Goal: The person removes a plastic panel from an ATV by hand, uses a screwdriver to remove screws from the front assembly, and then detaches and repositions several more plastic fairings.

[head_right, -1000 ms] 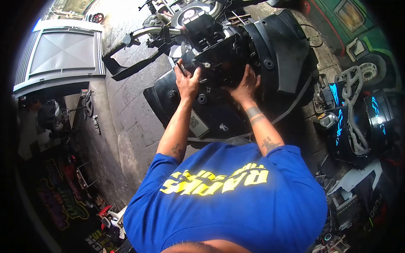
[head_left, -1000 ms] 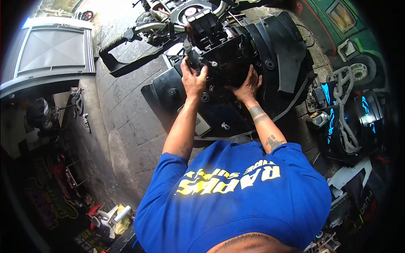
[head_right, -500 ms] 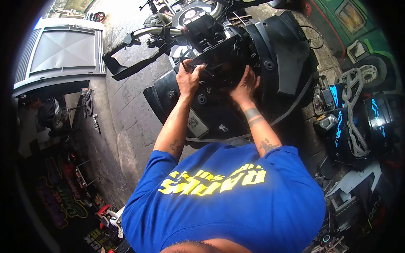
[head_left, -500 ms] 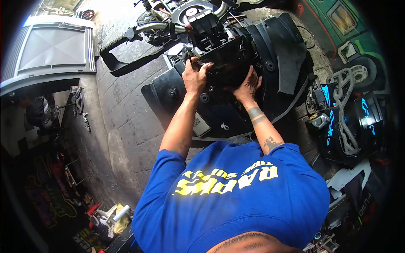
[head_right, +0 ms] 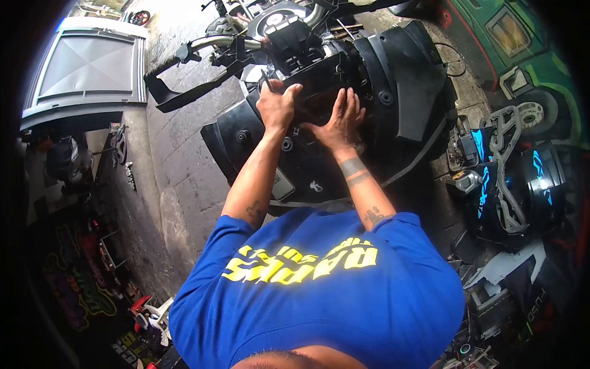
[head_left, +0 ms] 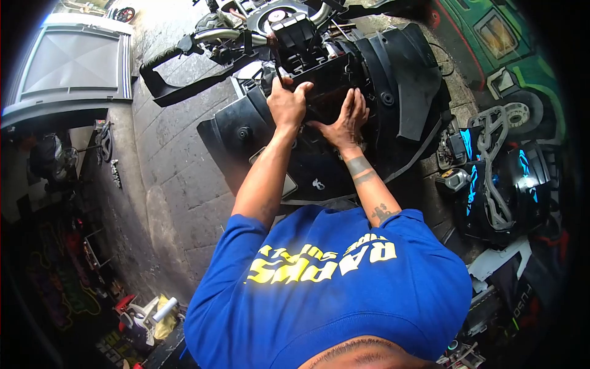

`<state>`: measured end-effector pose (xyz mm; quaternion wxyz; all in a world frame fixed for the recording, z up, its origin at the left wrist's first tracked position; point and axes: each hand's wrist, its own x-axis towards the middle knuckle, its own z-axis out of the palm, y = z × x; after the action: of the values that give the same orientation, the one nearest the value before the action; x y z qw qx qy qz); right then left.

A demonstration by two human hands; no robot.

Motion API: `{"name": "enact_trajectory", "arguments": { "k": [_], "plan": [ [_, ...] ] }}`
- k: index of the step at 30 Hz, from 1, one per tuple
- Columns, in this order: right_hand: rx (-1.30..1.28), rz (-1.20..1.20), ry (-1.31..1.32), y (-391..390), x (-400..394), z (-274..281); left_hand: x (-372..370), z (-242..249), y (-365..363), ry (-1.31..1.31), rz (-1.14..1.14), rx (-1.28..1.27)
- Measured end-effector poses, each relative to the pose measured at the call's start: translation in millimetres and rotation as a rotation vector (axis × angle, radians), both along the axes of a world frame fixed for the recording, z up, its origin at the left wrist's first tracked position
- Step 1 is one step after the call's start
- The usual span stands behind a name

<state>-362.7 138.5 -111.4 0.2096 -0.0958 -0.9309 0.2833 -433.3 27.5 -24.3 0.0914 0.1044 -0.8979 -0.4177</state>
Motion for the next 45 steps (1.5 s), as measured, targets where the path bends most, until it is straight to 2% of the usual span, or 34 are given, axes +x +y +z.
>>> {"name": "enact_trajectory", "arguments": {
  "k": [2,6,10,12,14,15,18,22,24,25,29,34,36,40,42,44,45],
  "plan": [
    [-0.022,-0.023,0.074,-4.3,-6.4,-3.6,0.8,3.3,1.7,-0.053,0.026,0.119],
    [-0.052,-0.054,0.199,-12.5,-18.4,4.1,4.8,-9.5,-8.1,-0.017,0.052,0.156],
    [-0.031,-0.137,0.097,-18.0,-21.2,13.2,-3.3,-12.8,-10.5,0.028,-0.01,0.06],
    [-0.075,-0.156,-0.049,-18.6,-23.6,21.5,-8.4,-17.2,-18.4,0.071,-0.056,0.025],
    [-0.106,-0.137,-0.041,-17.9,-24.0,20.1,-10.8,-21.9,-35.0,-0.006,-0.21,0.186],
    [-0.141,-0.126,-0.032,-17.1,-25.7,19.3,-8.5,-17.4,-41.0,-0.048,-0.206,0.272],
    [-0.141,-0.128,-0.019,-18.2,-26.8,18.9,-3.0,-8.4,-44.7,-0.099,-0.135,0.118],
    [-0.117,-0.145,-0.066,-19.1,-27.6,21.7,-11.0,-15.8,-39.7,-0.123,-0.113,0.136],
    [-0.132,-0.129,-0.013,-18.6,-27.2,19.0,-12.9,-14.5,-36.5,0.014,-0.189,-0.022],
    [-0.131,-0.13,-0.014,-19.4,-27.2,19.5,-14.5,-9.9,-35.8,-0.105,-0.2,0.003],
    [-0.186,-0.199,-0.101,-22.6,-32.7,27.0,-16.8,9.9,-30.7,-0.192,-0.197,-0.058],
    [-0.17,-0.205,-0.123,-28.8,-42.7,33.7,-21.1,7.9,-30.0,-0.197,-0.218,-0.094],
    [-0.13,-0.231,-0.035,-31.2,-45.1,27.3,-23.9,7.5,-30.4,-0.24,-0.22,-0.105],
    [-0.138,-0.245,-0.032,-31.6,-46.4,28.4,-23.0,0.8,-38.2,-0.192,-0.267,-0.121],
    [-0.179,-0.231,-0.03,-31.0,-45.7,29.3,-15.4,-17.7,-51.2,-0.266,-0.151,0.504],
    [-0.192,-0.233,-0.031,-31.7,-45.3,30.7,6.9,-27.1,-75.2,-0.394,-0.042,1.018],
    [-0.186,-0.239,0.002,-33.3,-45.2,27.5,22.2,-41.5,-92.9,-0.474,0.029,1.187]
  ]
}}
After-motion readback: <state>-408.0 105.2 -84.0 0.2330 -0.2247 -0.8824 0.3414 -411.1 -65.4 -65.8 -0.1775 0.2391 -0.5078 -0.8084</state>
